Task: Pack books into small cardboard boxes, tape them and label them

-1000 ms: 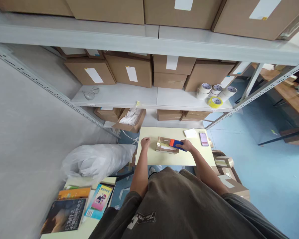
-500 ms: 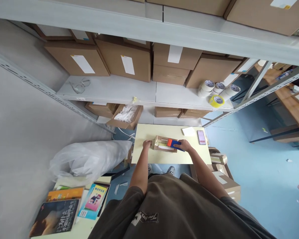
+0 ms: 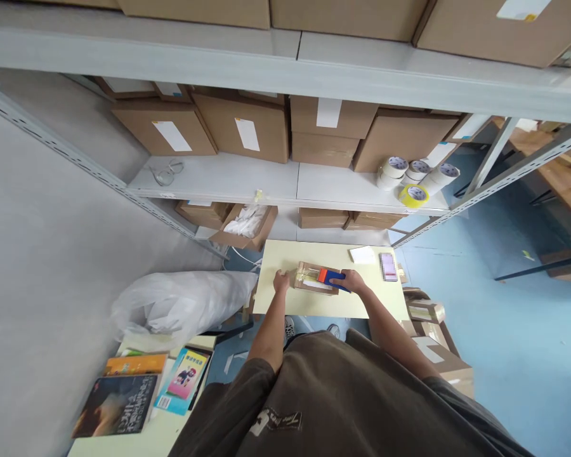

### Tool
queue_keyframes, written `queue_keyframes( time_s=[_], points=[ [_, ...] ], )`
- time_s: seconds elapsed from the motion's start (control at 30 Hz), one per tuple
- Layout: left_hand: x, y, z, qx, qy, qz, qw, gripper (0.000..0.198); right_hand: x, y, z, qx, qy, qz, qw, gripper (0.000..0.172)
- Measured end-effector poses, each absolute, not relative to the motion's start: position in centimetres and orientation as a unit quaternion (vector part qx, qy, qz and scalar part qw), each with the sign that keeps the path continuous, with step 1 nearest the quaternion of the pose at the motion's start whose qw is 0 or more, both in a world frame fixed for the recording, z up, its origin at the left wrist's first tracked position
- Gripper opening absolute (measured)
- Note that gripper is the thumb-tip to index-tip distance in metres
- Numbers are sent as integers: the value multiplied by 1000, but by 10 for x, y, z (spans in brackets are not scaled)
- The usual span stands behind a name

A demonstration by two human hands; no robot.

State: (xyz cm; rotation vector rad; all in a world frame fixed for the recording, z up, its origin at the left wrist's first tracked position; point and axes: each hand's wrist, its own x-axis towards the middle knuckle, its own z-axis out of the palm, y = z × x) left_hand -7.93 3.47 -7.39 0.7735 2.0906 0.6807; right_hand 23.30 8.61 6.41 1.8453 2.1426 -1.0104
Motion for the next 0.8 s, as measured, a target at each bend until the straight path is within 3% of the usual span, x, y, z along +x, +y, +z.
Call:
queue_keyframes(
  time_s=[0.2, 0.47, 0.8],
  points=[
    [-40, 37, -54, 414, 785, 207, 412, 47, 239, 81, 63, 600, 722, -343, 42, 50],
    [29, 35, -54, 417, 805, 160, 391, 51, 285, 73, 62, 616, 701, -359, 8, 45],
    [66, 39, -59, 421, 807, 183, 372, 47, 450, 52, 80, 682, 643, -348, -9, 54]
  ],
)
